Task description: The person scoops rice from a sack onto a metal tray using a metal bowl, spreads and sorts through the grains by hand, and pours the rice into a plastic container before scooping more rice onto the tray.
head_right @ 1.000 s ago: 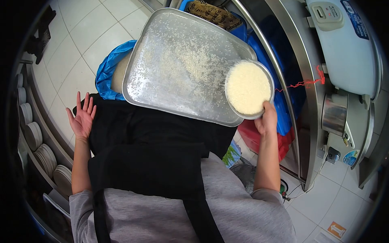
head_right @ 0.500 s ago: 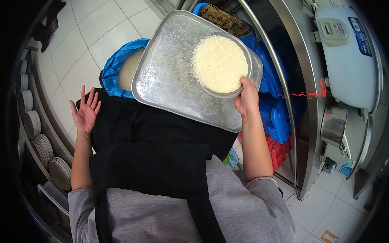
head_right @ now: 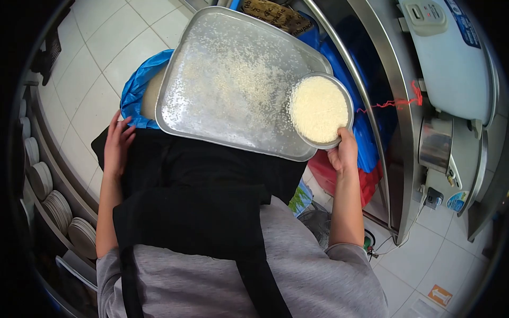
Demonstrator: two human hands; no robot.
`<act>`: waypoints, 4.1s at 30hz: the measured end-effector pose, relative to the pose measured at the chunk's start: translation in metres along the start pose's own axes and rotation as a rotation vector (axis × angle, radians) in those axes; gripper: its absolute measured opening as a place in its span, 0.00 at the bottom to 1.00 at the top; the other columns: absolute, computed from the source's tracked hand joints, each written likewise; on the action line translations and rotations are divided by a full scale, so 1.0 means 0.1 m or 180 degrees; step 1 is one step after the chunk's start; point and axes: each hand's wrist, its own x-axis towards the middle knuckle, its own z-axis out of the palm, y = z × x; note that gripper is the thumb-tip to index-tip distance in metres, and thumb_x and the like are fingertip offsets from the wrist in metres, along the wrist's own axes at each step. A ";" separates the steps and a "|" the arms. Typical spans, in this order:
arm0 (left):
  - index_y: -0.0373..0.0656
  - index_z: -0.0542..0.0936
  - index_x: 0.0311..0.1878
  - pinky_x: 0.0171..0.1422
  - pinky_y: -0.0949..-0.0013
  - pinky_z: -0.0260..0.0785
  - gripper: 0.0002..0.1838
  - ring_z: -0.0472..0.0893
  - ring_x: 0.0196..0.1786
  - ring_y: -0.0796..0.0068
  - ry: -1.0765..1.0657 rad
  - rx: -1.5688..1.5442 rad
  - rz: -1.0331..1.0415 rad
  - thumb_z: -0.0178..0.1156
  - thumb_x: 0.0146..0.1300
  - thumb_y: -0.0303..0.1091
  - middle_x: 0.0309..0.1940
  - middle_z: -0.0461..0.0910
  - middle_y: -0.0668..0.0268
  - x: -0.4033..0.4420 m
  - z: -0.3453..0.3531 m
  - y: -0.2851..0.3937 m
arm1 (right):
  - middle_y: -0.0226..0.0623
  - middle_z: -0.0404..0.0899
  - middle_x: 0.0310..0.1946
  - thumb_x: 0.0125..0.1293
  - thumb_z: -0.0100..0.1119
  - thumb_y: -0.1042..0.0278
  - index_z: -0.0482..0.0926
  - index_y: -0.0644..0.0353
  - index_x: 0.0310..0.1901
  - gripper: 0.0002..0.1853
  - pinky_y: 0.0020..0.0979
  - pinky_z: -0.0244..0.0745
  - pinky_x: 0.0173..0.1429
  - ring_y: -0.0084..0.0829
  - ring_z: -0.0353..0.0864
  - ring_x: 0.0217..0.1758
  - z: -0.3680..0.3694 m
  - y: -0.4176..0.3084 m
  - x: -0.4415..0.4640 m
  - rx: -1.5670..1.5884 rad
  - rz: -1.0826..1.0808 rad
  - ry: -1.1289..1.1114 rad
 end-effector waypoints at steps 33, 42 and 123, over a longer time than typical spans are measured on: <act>0.31 0.63 0.64 0.63 0.73 0.59 0.22 0.70 0.57 0.74 0.0055 0.0059 0.0985 0.46 0.69 0.30 0.56 0.72 0.58 0.04 0.89 -0.35 | 0.50 0.70 0.51 0.60 0.43 0.76 0.62 0.67 0.58 0.23 0.42 0.80 0.46 0.42 0.77 0.49 1.21 -0.21 0.46 -0.0040 0.0058 -0.1107; 0.32 0.64 0.64 0.62 0.73 0.60 0.22 0.70 0.56 0.75 0.0118 -0.0064 0.0945 0.46 0.70 0.32 0.55 0.72 0.59 0.01 0.84 -0.40 | 0.49 0.71 0.54 0.62 0.42 0.76 0.63 0.71 0.58 0.21 0.39 0.75 0.56 0.40 0.75 0.55 0.33 -0.17 0.29 -0.0058 0.0093 -0.0436; 0.31 0.65 0.63 0.61 0.74 0.60 0.21 0.71 0.56 0.76 0.0074 -0.0430 0.1038 0.46 0.69 0.29 0.54 0.73 0.60 0.03 0.73 -0.52 | 0.49 0.72 0.51 0.61 0.42 0.76 0.65 0.69 0.57 0.21 0.37 0.73 0.57 0.39 0.76 0.53 0.85 -0.05 0.28 -0.0278 -0.0052 -0.0632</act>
